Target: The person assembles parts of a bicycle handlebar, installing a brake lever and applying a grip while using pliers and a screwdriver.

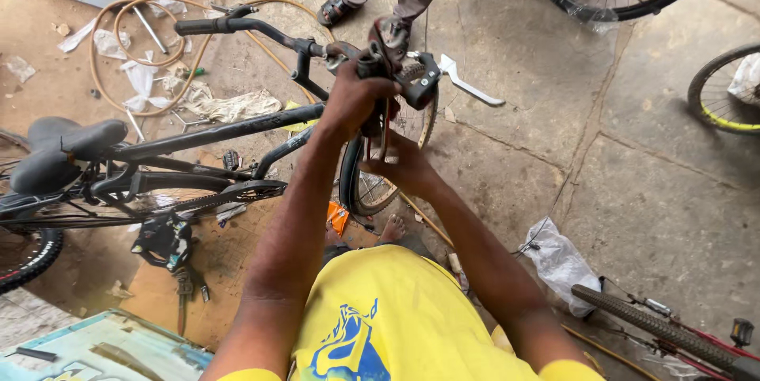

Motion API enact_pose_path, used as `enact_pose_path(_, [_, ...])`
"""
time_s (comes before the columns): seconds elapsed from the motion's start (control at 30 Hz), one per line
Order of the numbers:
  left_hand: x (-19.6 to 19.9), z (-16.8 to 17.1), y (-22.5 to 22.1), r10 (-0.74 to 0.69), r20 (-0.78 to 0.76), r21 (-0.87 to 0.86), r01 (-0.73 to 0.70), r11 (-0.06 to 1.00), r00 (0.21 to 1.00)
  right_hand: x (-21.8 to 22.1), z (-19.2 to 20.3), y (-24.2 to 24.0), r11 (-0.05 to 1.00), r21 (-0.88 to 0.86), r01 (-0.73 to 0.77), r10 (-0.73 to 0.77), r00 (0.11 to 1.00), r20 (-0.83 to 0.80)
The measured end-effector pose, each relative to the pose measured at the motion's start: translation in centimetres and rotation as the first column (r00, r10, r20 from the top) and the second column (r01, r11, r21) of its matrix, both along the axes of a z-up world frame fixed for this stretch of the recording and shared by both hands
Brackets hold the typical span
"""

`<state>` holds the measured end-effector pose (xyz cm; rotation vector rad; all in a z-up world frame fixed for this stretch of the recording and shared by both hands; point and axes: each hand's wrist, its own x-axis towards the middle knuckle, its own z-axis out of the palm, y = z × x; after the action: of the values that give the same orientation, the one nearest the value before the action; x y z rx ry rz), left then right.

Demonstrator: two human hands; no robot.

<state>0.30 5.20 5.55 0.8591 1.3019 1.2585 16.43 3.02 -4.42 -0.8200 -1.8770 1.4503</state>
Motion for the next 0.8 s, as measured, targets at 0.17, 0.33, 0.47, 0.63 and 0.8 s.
enact_pose_path(0.17, [-0.2, 0.8, 0.9, 0.068, 0.021, -0.060, -0.066, 0.996, 0.997, -2.6, -1.0, 0.2, 0.775, -0.599, -0.201, -0.017, 0.941, -0.338])
enact_pose_path(0.33, [-2.5, 1.0, 0.5, -0.040, 0.067, -0.038, 0.043, 0.998, 0.997, -2.6, -1.4, 0.8, 0.887, -0.456, 0.072, -0.204, 0.947, -0.248])
enact_pose_path(0.47, [-7.4, 1.9, 1.5, -0.158, 0.032, 0.148, 0.151, 0.977, 0.987, -0.3, -3.3, -1.5, 0.947, -0.232, 0.222, -0.247, 0.966, -0.082])
enact_pose_path(0.63, [-7.0, -3.4, 7.9, 0.054, -0.283, 0.245, 0.018, 0.969, 0.958, 3.0, -6.4, -1.5, 0.964, -0.004, 0.267, -0.246, 0.881, -0.405])
enact_pose_path(0.8, [-5.4, -6.7, 9.9, 0.171, -0.442, 0.260, -0.057, 0.964, 0.881, 6.3, -0.7, 3.1, 0.794, 0.260, 0.550, -0.513, 0.835, -0.200])
